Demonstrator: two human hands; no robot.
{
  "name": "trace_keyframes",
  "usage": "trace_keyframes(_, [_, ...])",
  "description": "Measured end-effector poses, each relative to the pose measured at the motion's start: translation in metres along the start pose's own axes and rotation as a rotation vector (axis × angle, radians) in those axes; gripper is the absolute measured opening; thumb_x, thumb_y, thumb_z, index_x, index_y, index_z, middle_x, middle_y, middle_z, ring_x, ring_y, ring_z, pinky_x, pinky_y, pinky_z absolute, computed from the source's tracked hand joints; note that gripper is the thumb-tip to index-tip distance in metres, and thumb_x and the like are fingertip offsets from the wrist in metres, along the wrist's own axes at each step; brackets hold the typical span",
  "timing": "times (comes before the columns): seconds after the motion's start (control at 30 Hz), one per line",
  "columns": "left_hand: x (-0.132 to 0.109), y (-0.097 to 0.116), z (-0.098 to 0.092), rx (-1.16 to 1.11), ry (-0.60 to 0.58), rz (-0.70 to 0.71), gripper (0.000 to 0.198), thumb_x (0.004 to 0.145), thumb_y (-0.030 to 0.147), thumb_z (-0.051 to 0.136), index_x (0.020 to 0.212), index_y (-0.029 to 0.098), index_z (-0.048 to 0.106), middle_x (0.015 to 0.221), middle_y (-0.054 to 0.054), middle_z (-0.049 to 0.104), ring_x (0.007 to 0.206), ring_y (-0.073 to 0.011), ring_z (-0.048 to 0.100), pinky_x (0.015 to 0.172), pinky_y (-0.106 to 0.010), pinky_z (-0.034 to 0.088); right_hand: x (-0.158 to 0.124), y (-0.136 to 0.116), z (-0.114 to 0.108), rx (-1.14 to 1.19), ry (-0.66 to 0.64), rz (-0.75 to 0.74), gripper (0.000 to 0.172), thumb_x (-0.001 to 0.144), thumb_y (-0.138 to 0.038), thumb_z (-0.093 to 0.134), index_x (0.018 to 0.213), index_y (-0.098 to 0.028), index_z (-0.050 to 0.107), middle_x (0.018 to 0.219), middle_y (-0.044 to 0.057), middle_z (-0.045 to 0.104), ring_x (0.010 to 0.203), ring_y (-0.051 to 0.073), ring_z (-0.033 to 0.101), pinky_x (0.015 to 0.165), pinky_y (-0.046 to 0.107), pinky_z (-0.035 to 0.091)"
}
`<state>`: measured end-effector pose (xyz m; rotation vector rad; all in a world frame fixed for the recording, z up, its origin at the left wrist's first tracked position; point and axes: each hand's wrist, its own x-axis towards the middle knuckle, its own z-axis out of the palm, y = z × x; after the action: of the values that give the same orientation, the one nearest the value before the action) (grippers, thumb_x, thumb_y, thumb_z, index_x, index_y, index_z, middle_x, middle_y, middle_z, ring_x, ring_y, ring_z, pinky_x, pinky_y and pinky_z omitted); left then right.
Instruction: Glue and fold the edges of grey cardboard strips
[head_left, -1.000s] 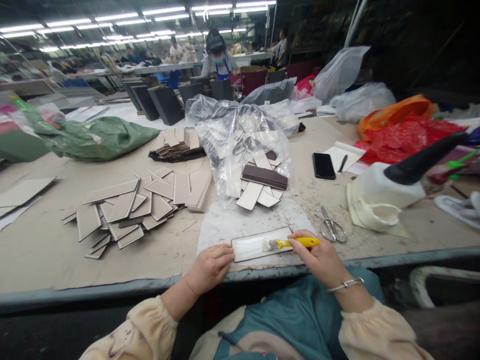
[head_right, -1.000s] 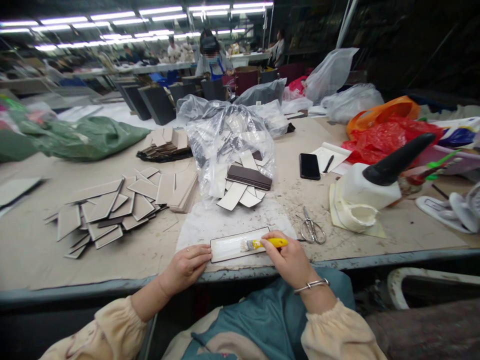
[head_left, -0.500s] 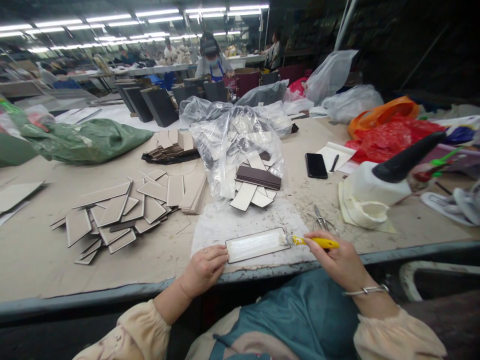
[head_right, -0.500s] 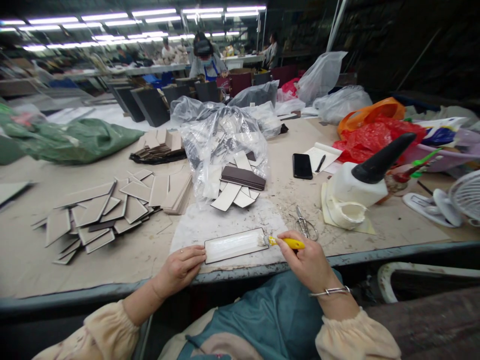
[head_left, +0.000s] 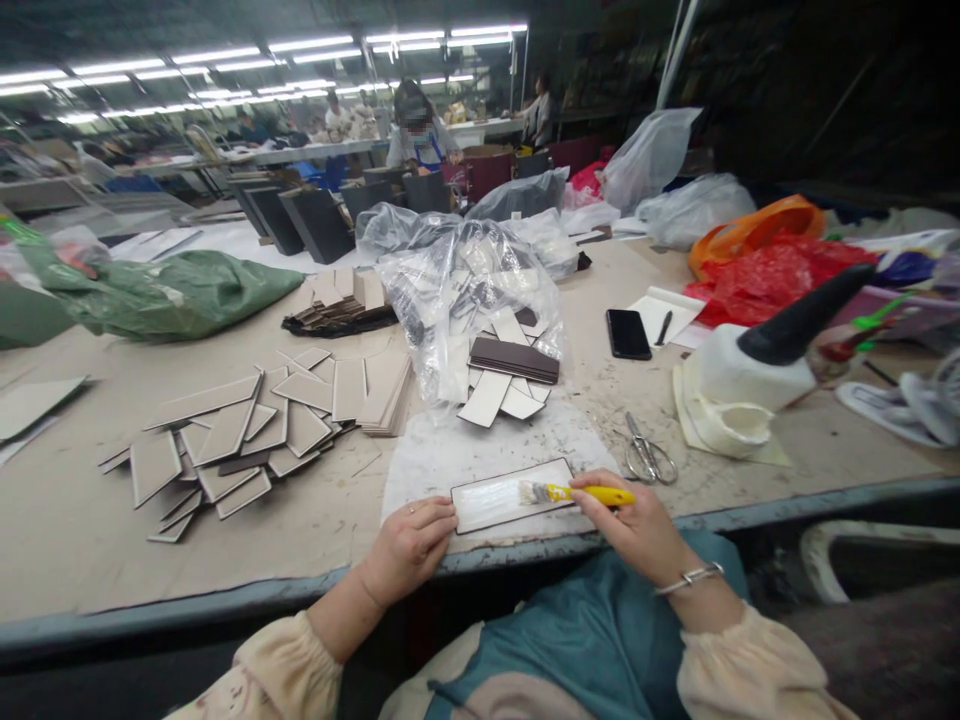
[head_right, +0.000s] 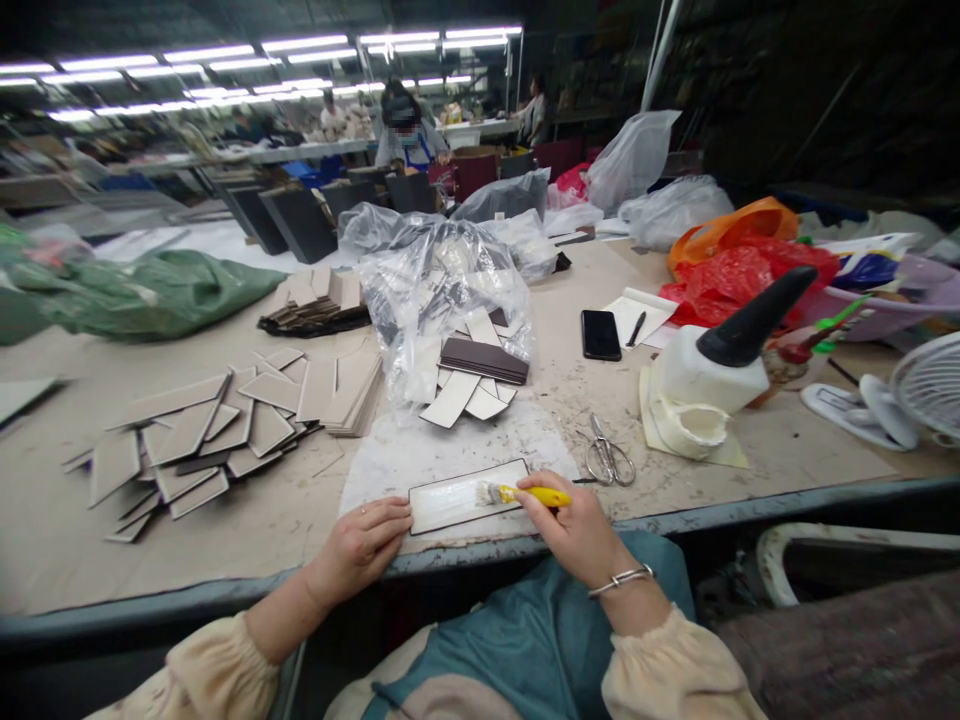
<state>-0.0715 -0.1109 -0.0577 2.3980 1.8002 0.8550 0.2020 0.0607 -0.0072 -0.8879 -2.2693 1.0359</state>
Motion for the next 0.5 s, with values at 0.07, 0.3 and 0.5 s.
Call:
trace_keyframes(0.07, [0.001, 0.000, -0.001, 0.000, -0.003, -0.006, 0.025, 0.083, 0.010, 0.052, 0.104, 0.018, 0.062, 0.102, -0.007, 0.067, 0.105, -0.0188, 0.059, 0.092, -0.033, 0.052, -0.003, 0.008, -0.012, -0.043, 0.029, 0.017, 0.021, 0.087, -0.037, 0.051, 0.091, -0.021, 0.063, 0.087, 0.002, 0.067, 0.078, 0.016, 0.064, 0.071, 0.026, 0.049])
trace_keyframes(0.3, [0.000, -0.001, 0.000, 0.009, -0.008, -0.006, 0.025, 0.083, 0.010, 0.052, 0.104, 0.019, 0.062, 0.102, -0.006, 0.067, 0.105, -0.0188, 0.059, 0.092, -0.033, 0.051, -0.006, 0.021, -0.037, -0.143, 0.123, 0.087, 0.025, 0.084, -0.042, 0.053, 0.087, -0.021, 0.065, 0.080, 0.003, 0.068, 0.070, 0.018, 0.065, 0.065, 0.026, 0.050])
trace_keyframes(0.5, [-0.002, -0.001, 0.001, 0.019, -0.020, -0.002, 0.025, 0.083, 0.010, 0.052, 0.104, 0.018, 0.062, 0.102, -0.007, 0.067, 0.106, -0.0188, 0.059, 0.092, -0.033, 0.051, -0.005, 0.019, -0.035, -0.023, 0.228, 0.196, 0.030, 0.084, -0.046, 0.051, 0.091, -0.019, 0.062, 0.065, 0.001, 0.063, 0.055, 0.015, 0.060, 0.050, 0.024, 0.046])
